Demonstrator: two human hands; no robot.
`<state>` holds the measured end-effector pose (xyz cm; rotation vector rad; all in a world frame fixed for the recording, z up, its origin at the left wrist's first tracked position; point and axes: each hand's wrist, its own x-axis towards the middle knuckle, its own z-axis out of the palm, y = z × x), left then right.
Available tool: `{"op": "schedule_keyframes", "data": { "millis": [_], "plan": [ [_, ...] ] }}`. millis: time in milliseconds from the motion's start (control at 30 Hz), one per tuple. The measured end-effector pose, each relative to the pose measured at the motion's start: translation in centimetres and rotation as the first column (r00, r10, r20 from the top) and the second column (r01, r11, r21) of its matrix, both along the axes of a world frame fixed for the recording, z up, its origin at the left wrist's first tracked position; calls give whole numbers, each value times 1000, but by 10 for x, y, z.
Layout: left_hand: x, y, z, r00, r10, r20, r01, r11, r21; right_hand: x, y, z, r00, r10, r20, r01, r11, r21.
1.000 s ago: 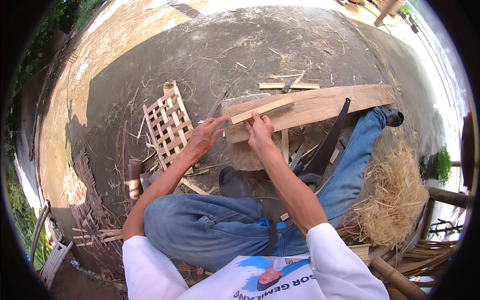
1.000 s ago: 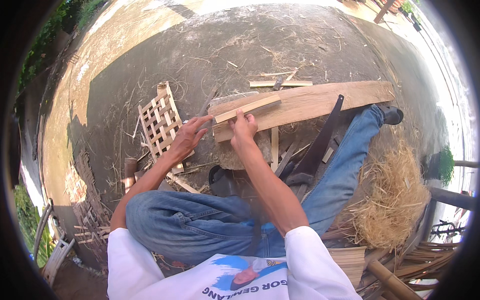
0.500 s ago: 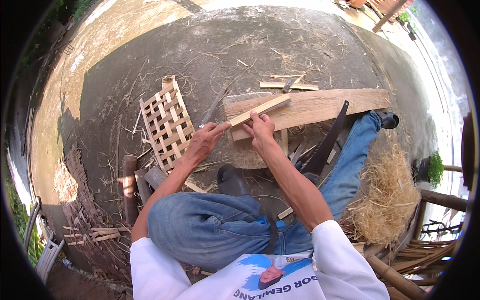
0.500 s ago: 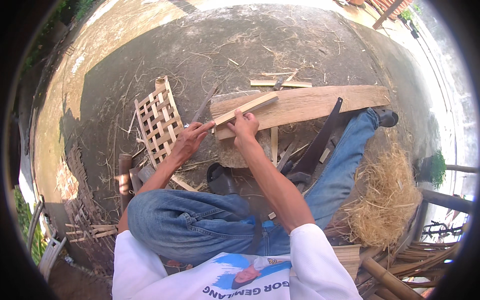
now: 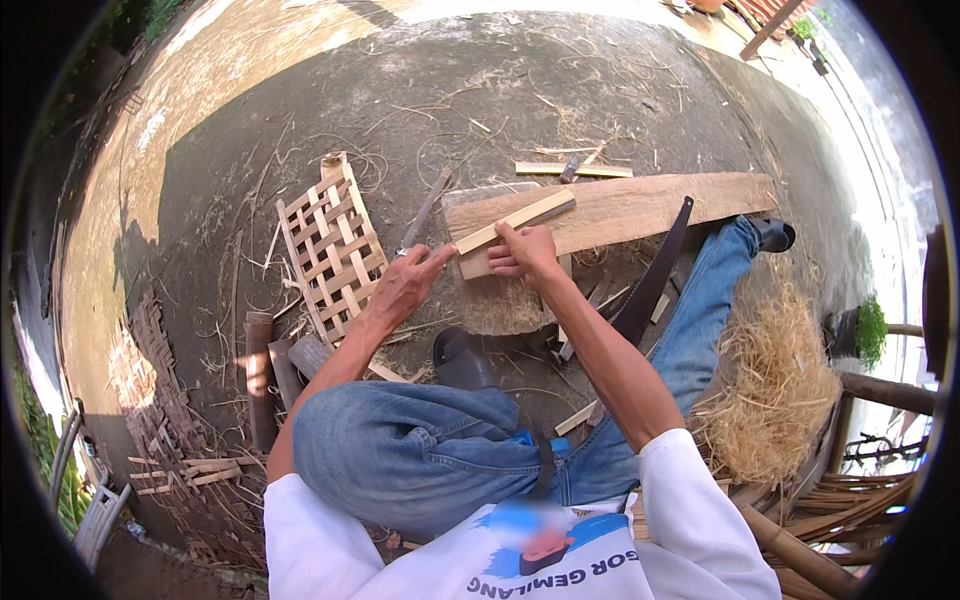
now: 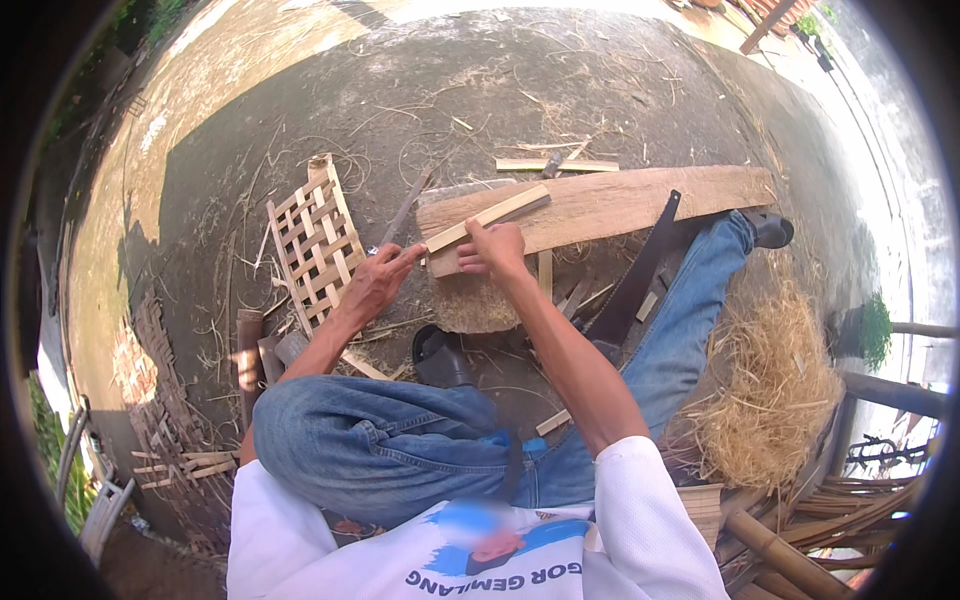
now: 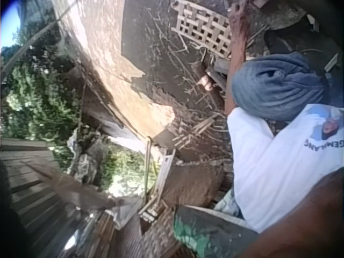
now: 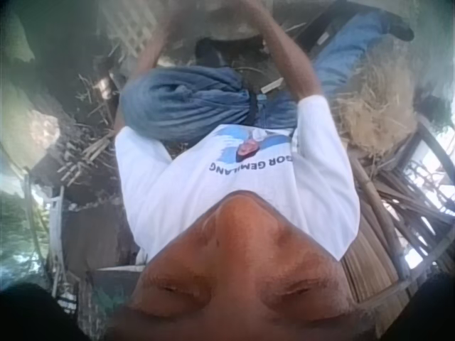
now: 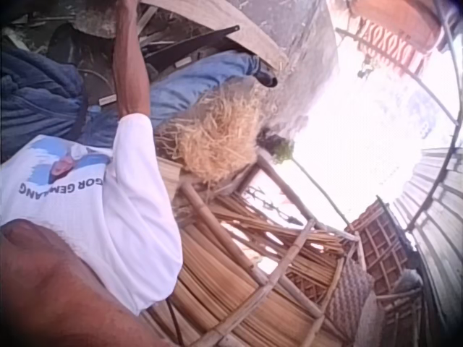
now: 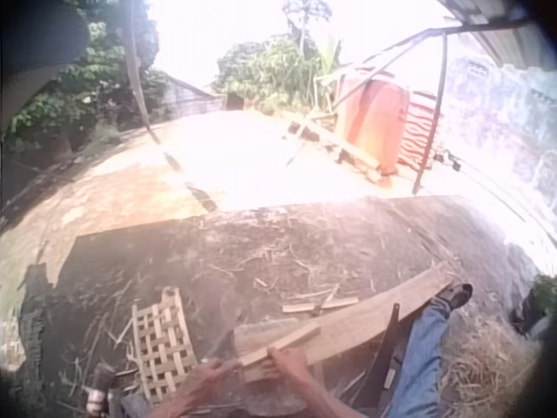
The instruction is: The person sits on the ground and uses a hand saw to cut thin wooden strips into smaller pieces. They repeatedly position the strips on a larger plank, saw them, and set the cut pieces aside.
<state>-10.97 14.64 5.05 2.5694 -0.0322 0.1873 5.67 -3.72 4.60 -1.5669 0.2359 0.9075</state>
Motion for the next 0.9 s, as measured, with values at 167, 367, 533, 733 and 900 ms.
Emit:
{"op": "schedule_keyframes", "data": {
  "millis": [167, 367, 533, 733, 900],
  "plan": [
    [-1, 2, -5, 999, -24, 26, 23, 998, 51, -8, -1, -11, 999, -30, 44, 29, 1000, 8],
    [-1, -1, -1, 1000, -25, 17, 24, 999, 38, -35, -45, -17, 979, -140, 145, 127, 987, 96],
    [-1, -4, -3, 999, 5, 36, -4, 1000, -26, -102, -138, -31, 956, 180, 231, -166, 983, -80],
    [3, -7, 0, 999, 2, 53, -3, 1000, 14, -116, -209, -30, 842, 531, 96, -403, 737, -543],
    [-3, -4, 2, 998, 18, 68, -19, 1000, 6, -102, -235, -71, 874, -34, 484, 379, 671, -637]
  ]
}}
